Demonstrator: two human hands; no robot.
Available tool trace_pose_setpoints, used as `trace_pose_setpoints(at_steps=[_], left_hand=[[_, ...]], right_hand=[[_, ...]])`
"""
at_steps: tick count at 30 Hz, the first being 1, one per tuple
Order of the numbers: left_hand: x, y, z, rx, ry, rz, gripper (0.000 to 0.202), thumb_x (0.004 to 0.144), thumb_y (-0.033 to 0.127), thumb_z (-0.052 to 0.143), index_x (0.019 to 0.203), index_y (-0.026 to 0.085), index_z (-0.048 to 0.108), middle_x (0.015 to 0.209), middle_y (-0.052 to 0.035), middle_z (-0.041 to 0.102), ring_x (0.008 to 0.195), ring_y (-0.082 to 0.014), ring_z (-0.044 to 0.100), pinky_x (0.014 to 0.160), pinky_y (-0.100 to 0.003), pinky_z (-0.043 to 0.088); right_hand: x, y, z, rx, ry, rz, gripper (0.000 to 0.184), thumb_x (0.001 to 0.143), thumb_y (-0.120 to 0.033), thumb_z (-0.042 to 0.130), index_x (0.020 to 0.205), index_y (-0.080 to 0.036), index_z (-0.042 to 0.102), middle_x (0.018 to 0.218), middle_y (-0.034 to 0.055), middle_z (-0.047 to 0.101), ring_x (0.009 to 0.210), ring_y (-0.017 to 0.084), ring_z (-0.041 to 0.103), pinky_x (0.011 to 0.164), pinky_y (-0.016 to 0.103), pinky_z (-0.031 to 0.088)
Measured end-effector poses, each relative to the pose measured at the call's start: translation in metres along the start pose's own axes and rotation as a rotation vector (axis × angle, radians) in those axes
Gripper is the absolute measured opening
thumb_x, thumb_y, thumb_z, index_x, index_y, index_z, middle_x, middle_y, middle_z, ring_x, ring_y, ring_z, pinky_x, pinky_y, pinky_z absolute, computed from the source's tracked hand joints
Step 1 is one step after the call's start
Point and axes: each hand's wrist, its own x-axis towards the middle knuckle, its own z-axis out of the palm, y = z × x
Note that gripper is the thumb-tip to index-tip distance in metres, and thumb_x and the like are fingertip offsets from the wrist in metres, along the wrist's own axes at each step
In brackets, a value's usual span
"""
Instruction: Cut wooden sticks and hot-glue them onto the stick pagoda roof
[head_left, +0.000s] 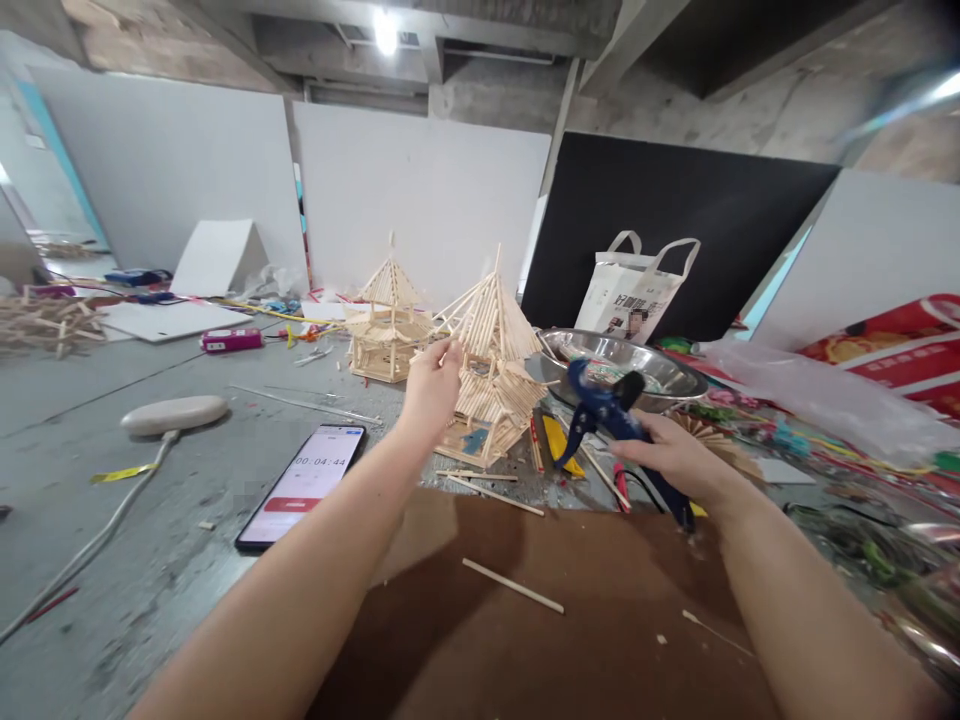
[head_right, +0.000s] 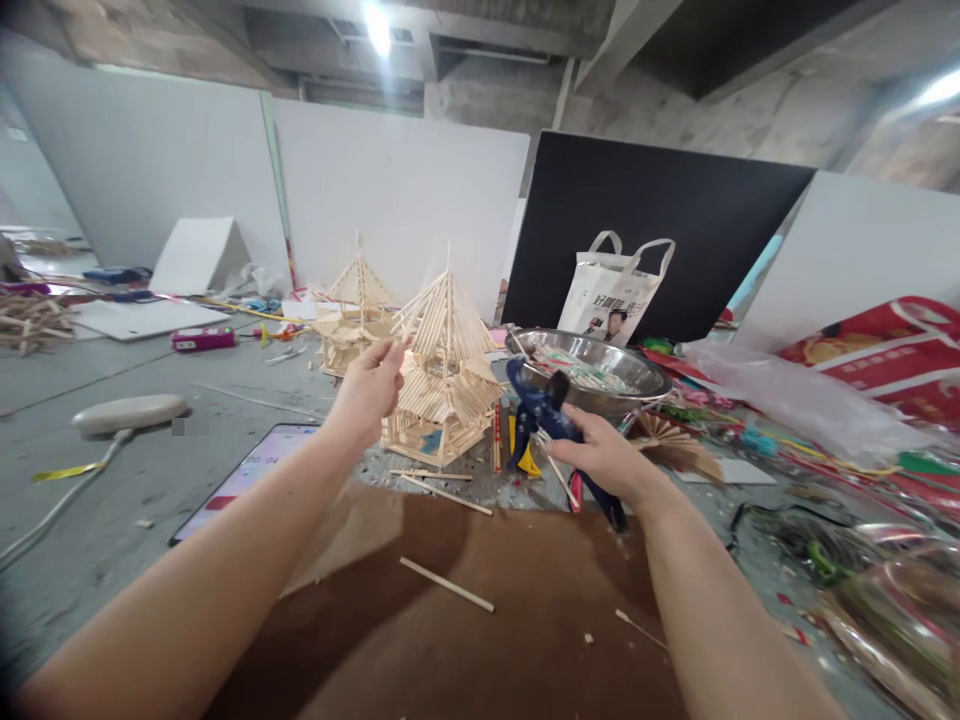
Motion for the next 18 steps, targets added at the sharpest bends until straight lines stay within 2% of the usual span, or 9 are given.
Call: trace_pose_setpoints(at_steps=[2, 3, 6, 9, 10, 12, 15, 18], left_hand=[[0.008, 0.007, -0.014, 0.114, -0.116, -0.052, 0.016, 0.081, 0.027, 0.042, 0.085, 0.017, 0.054, 0.042, 0.0075, 0.032, 0.03, -0.0023, 0.024, 0.035, -0.017, 0.015], [0.01, 0.012, -0.02, 0.151, -0.125, -0.043, 0.014, 0.082, 0.025, 0.041, 0.084, 0.017, 0.052, 0.044, 0.0065, 0.038, 0.029, -0.0022, 0.026, 0.035, -0.017, 0.016], [0.008, 0.022, -0.027, 0.216, -0.181, -0.065, 0.005, 0.081, 0.021, 0.042, 0.081, 0.018, 0.046, 0.055, 0.003, 0.05, 0.031, -0.003, 0.036, 0.035, -0.017, 0.023], [-0.004, 0.021, -0.012, 0.173, -0.297, -0.14, 0.009, 0.081, 0.023, 0.042, 0.074, 0.018, 0.041, 0.053, 0.0038, 0.048, 0.033, -0.004, 0.039, 0.037, -0.017, 0.027], [-0.009, 0.016, -0.003, 0.13, -0.296, -0.134, 0.013, 0.082, 0.026, 0.04, 0.071, 0.018, 0.039, 0.05, 0.0052, 0.044, 0.032, -0.0038, 0.037, 0.037, -0.017, 0.026], [-0.02, 0.003, 0.016, 0.061, -0.171, -0.074, 0.025, 0.083, 0.036, 0.035, 0.067, 0.018, 0.037, 0.045, 0.0072, 0.034, 0.032, -0.0028, 0.03, 0.036, -0.017, 0.023], [-0.032, -0.022, 0.038, 0.024, -0.166, -0.018, 0.036, 0.081, 0.045, 0.033, 0.059, 0.017, 0.036, 0.044, 0.0066, 0.032, 0.034, -0.0025, 0.028, 0.036, -0.016, 0.021], [-0.038, -0.033, 0.047, -0.051, -0.142, -0.052, 0.029, 0.082, 0.04, 0.033, 0.067, 0.017, 0.043, 0.043, 0.0071, 0.034, 0.032, -0.003, 0.03, 0.035, -0.016, 0.022]], right_hand=[[-0.002, 0.0, 0.004, 0.3, 0.134, 0.05, 0.018, 0.06, -0.032, 0.06, 0.072, -0.019, 0.056, 0.07, -0.0007, 0.058, 0.073, 0.019, 0.055, 0.074, 0.033, 0.041], [-0.002, -0.001, 0.006, 0.458, 0.177, 0.043, 0.015, 0.06, -0.029, 0.06, 0.07, -0.019, 0.056, 0.071, -0.0007, 0.059, 0.074, 0.019, 0.056, 0.076, 0.034, 0.042], [-0.002, -0.006, 0.011, 0.86, 0.181, -0.083, 0.004, 0.06, -0.021, 0.056, 0.064, -0.019, 0.055, 0.077, 0.0008, 0.06, 0.085, 0.021, 0.057, 0.083, 0.038, 0.042], [0.0, -0.01, 0.011, 1.083, 0.107, -0.184, 0.004, 0.059, -0.021, 0.051, 0.061, -0.019, 0.055, 0.08, 0.0037, 0.061, 0.095, 0.025, 0.054, 0.087, 0.044, 0.041], [0.0, -0.011, 0.01, 1.129, 0.094, -0.189, 0.006, 0.059, -0.022, 0.05, 0.06, -0.019, 0.055, 0.082, 0.0049, 0.062, 0.097, 0.026, 0.053, 0.087, 0.046, 0.04], [0.0, -0.012, 0.008, 1.194, 0.094, -0.183, 0.007, 0.057, -0.023, 0.048, 0.059, -0.019, 0.053, 0.087, 0.007, 0.063, 0.1, 0.028, 0.052, 0.088, 0.049, 0.04], [0.0, -0.012, 0.007, 1.228, 0.118, -0.156, 0.005, 0.055, -0.023, 0.047, 0.056, -0.02, 0.052, 0.088, 0.008, 0.064, 0.101, 0.028, 0.052, 0.088, 0.05, 0.039], [0.001, -0.012, 0.008, 1.228, 0.133, -0.124, 0.005, 0.054, -0.022, 0.047, 0.055, -0.02, 0.052, 0.089, 0.0077, 0.064, 0.103, 0.028, 0.051, 0.089, 0.049, 0.04]])
